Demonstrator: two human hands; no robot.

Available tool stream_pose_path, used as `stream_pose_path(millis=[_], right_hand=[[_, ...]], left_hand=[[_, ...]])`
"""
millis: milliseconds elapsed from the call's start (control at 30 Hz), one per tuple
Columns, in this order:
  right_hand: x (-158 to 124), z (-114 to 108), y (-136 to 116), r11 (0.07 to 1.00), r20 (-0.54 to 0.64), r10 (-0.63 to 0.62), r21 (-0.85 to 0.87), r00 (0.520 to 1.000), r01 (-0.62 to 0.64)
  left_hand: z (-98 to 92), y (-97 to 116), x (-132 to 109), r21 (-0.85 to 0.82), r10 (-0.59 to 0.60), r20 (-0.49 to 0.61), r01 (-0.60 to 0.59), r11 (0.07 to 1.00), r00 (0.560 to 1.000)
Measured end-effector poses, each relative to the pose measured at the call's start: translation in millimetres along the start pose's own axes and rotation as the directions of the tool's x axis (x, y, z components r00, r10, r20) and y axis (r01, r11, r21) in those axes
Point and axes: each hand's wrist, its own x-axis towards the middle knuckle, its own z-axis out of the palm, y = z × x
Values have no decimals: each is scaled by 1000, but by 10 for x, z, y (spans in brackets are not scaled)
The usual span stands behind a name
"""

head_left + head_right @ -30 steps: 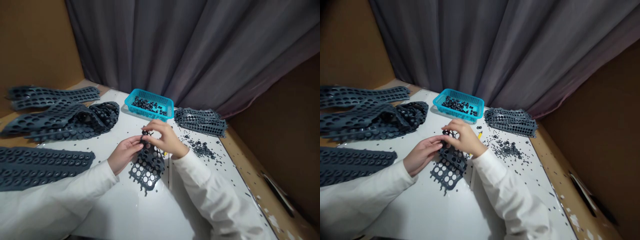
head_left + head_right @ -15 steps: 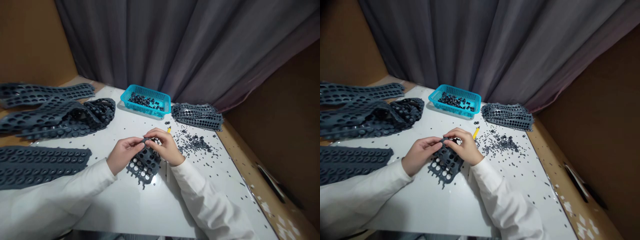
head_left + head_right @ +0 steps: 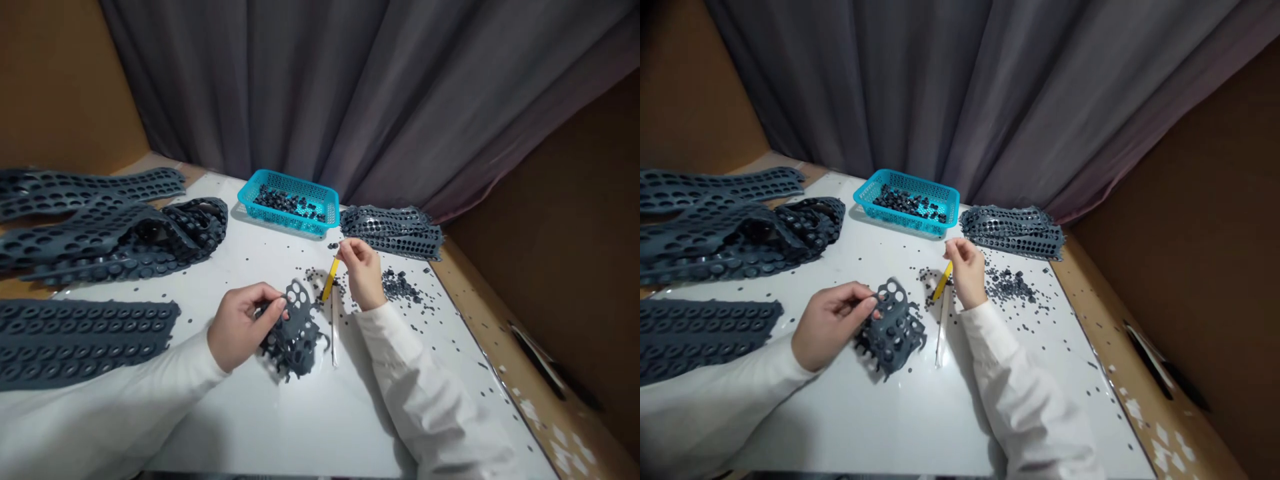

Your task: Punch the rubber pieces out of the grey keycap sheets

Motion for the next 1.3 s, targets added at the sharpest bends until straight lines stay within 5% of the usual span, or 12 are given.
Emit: stream_pose_path(millis=[133,333,500,600,733,867,967,1100,1233,1300], right_hand=[[39,-62,-86,983,192,145,81,971,-163],[-51,-21,-361,883,224,254,344,941,-320],[-229,129,-336,855,382,305,294,873,-427],[-313,190,-279,983,378,173,-15,909,-181],[-318,175,-230,925,431,-139,-265,892,272],[-282,143,-193,895,463,-204,-270,863,356],[-286,151,-182,934,469,-158,-214,869,286],[-328,233,-151,992,394,10,-121,919,40],[-305,326,-39,959,311,234,79,921,-271],[-224,296,36,951,234,261,103,937,-290]], left_hand=[[-8,9,86,-144,-144,-41,137,980,989],[-3,-94,144,-382,-391,43,377,844,919],[1,-95,142,-492,-374,155,399,774,915],[-1,-82,144,-488,-312,207,374,788,927],[-8,-75,137,-368,-243,185,297,881,952],[-7,-48,112,-283,-198,155,235,930,968],[-4,-18,86,-240,-175,132,203,949,976],[2,-23,79,-127,-96,91,107,986,991],[40,-53,97,-129,-112,53,118,985,992],[68,-44,75,-156,-129,52,135,978,990]])
